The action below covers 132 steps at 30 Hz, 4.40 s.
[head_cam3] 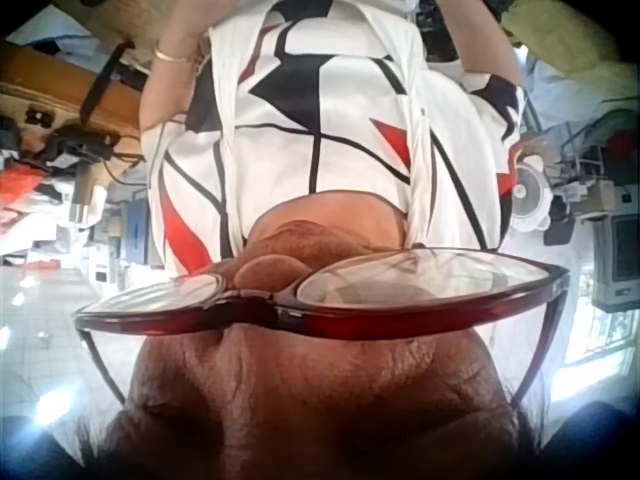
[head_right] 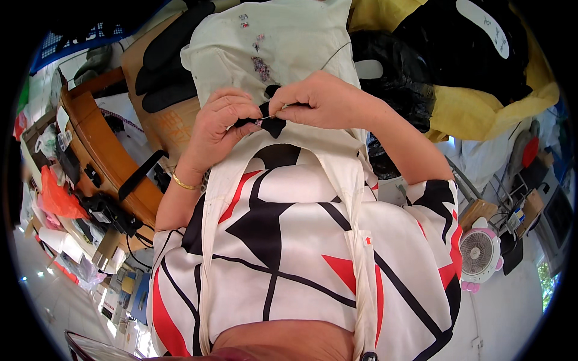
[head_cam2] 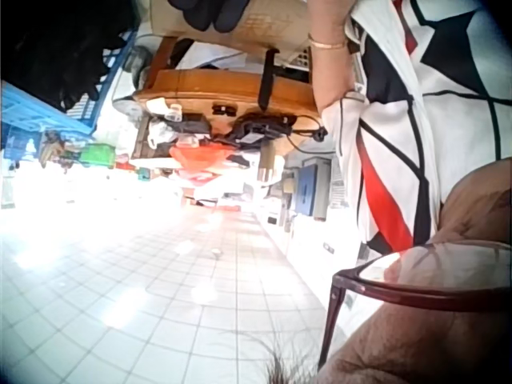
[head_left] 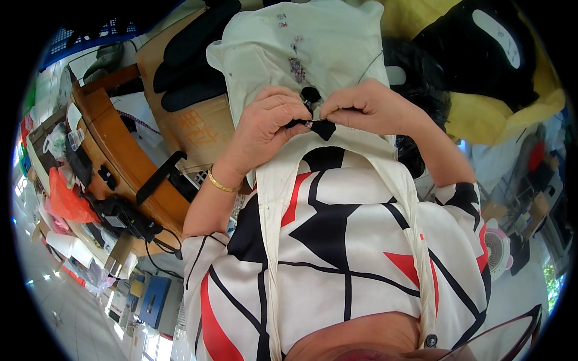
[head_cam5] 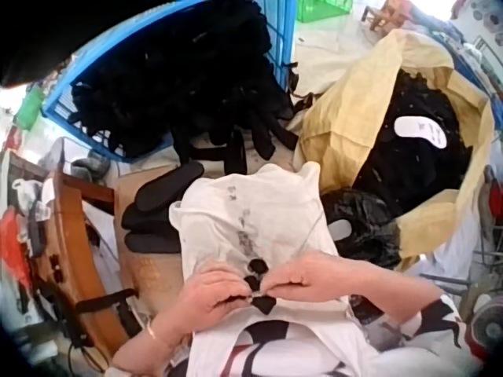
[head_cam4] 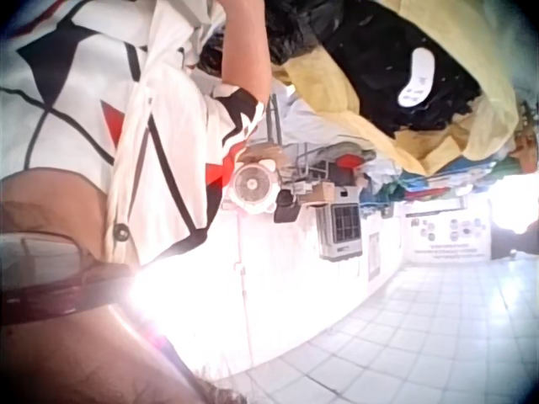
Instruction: The person sews a black slipper by hand using a needle and thread. They repeatedly insert the needle into the slipper's edge and pull the thread through to secure the seam, working on the slipper resting on a cushion on their lap.
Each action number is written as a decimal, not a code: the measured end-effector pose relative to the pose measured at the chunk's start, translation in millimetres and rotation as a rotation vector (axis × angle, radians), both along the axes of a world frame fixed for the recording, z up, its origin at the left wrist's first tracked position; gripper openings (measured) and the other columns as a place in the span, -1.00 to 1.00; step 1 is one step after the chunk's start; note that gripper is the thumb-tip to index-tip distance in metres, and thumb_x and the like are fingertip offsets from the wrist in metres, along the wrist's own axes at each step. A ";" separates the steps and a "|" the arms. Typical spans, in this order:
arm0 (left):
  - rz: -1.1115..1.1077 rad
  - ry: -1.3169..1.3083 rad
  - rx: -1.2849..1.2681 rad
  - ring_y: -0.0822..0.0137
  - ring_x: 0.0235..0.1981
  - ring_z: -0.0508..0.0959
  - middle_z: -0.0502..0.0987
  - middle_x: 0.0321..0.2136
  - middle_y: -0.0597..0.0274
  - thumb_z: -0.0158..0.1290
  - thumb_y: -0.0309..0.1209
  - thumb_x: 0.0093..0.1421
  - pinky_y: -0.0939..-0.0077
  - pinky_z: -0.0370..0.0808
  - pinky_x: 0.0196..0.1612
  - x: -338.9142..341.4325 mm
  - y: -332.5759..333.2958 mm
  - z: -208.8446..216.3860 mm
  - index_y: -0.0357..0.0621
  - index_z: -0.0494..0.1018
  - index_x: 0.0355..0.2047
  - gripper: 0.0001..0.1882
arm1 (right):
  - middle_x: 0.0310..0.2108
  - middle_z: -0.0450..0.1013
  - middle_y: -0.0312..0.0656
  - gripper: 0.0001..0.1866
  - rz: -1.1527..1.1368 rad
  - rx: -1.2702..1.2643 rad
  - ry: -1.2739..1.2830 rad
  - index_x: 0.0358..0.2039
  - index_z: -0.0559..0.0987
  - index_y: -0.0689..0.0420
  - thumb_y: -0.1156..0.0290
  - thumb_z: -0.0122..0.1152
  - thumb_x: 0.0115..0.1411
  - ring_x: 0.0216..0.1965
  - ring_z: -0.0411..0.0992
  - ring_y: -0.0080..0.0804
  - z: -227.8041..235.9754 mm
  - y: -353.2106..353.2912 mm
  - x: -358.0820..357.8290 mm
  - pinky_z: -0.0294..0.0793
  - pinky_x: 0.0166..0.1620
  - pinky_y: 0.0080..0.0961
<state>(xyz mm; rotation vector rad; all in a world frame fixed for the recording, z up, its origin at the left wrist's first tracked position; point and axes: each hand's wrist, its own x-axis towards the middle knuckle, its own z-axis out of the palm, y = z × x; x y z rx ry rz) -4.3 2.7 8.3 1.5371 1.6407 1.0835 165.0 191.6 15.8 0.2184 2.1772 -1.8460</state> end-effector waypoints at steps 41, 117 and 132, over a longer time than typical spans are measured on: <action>0.018 -0.053 0.030 0.17 -0.30 0.50 0.58 -0.41 0.32 0.32 -0.51 -0.09 0.38 0.44 -0.19 6.2 -12.4 -1.0 -0.06 0.58 -0.36 -0.76 | -0.38 0.55 -0.26 -0.84 0.049 -0.167 0.042 -0.14 0.53 0.17 0.42 0.16 0.30 -0.37 0.46 -0.51 -25.8 -22.6 4.7 0.44 -0.25 -0.60; 0.472 -0.190 -0.751 0.12 -0.23 0.62 0.59 -0.20 -0.06 0.35 -0.37 -0.19 0.36 0.58 -0.10 -318.2 48.1 -127.0 -0.39 0.45 -0.03 -0.33 | -0.43 0.46 -0.15 -0.84 -0.495 0.156 0.051 -0.29 0.57 0.24 0.41 0.26 0.20 -0.40 0.43 -0.36 -37.3 -14.8 -56.8 0.43 -0.25 -0.48; 0.731 -1.176 -0.059 0.54 -0.31 0.51 0.59 -0.34 0.34 0.15 -0.26 0.26 0.63 0.42 -0.17 -63.8 62.1 27.8 -0.16 0.52 -0.29 -0.79 | -0.36 0.45 -0.21 -0.65 -0.721 0.523 1.053 -0.14 0.46 0.16 0.64 0.32 0.05 -0.31 0.38 -0.22 -11.7 -33.6 -86.6 0.45 0.03 -0.19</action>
